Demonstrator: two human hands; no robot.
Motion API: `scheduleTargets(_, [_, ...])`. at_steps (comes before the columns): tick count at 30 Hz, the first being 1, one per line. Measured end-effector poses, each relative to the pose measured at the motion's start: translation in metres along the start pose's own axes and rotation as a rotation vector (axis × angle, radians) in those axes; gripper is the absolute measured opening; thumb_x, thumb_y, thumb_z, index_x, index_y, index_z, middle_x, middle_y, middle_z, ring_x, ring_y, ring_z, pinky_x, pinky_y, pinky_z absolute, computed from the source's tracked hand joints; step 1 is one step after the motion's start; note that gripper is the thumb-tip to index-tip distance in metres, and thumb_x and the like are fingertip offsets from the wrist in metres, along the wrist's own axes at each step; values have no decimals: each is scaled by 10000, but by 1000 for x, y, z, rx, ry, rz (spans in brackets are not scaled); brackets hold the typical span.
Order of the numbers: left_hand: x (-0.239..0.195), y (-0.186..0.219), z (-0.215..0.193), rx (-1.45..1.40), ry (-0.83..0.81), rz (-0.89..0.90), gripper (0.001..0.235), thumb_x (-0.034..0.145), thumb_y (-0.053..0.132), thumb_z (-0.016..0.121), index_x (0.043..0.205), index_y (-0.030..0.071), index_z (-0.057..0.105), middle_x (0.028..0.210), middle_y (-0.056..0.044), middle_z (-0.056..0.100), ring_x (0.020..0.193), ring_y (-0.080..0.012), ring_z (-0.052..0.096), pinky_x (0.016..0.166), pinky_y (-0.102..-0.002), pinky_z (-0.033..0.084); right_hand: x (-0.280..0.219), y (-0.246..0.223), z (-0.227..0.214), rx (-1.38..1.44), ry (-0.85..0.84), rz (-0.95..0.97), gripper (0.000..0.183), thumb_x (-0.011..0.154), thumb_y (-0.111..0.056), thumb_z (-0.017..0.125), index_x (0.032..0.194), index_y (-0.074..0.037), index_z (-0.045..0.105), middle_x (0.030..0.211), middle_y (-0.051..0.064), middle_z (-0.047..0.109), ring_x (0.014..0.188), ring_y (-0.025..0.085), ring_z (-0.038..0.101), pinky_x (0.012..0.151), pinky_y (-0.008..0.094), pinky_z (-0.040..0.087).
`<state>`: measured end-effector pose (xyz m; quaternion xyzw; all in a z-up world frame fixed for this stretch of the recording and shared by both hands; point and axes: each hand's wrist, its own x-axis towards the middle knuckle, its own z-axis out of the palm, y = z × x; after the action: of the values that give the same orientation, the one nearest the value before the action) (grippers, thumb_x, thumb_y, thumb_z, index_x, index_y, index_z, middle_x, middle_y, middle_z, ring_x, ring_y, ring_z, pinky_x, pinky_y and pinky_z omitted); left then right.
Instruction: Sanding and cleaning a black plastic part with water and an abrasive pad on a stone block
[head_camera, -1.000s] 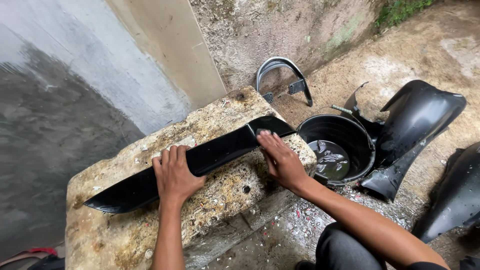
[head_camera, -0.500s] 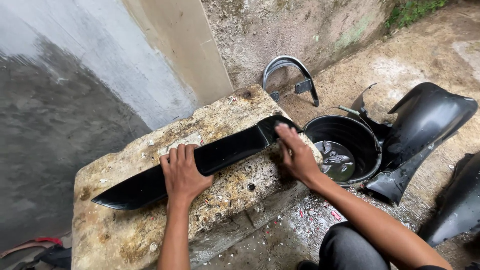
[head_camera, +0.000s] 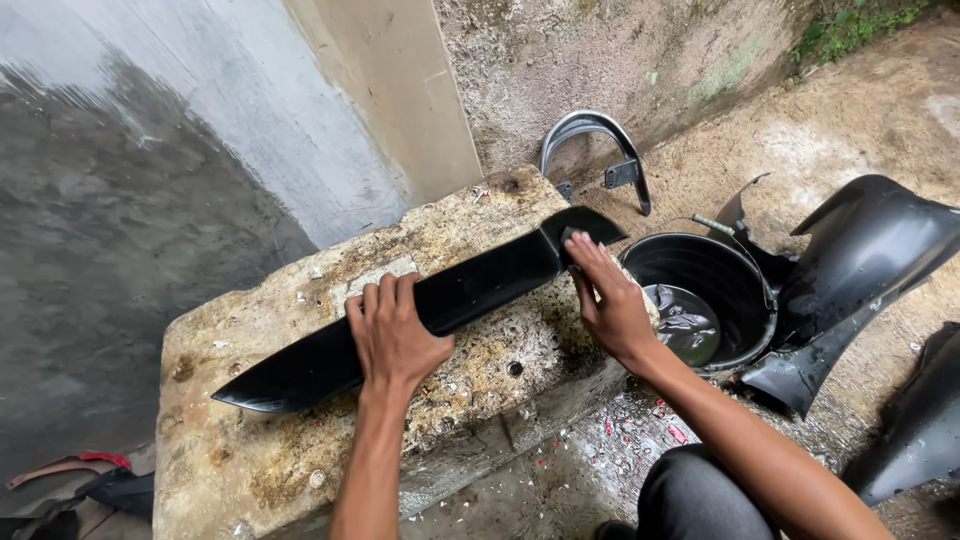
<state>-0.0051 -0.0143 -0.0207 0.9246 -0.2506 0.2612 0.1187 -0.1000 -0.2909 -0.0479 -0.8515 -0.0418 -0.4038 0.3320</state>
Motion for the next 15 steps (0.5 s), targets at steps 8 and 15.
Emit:
scheduleTargets(8, [0, 29, 47, 177, 288, 59, 709, 621, 611, 720, 1094, 92, 624, 897, -91, 558, 838, -308, 570, 836, -491, 438, -5, 11, 22, -277, -127, -111, 435, 965, -15, 541, 1397, -64, 570, 1395, 210, 574, 1324, 335, 523, 1158, 484, 370])
scheduleTargets(15, [-7, 35, 49, 182, 253, 60, 716, 565, 494, 768, 1100, 46, 612, 887, -100, 542, 816, -326, 551, 792, -519, 427, -24, -38, 49, -202, -271, -395, 399, 934, 18, 538, 1305, -91, 634, 1311, 155, 653, 1273, 280, 592, 1132, 450, 410])
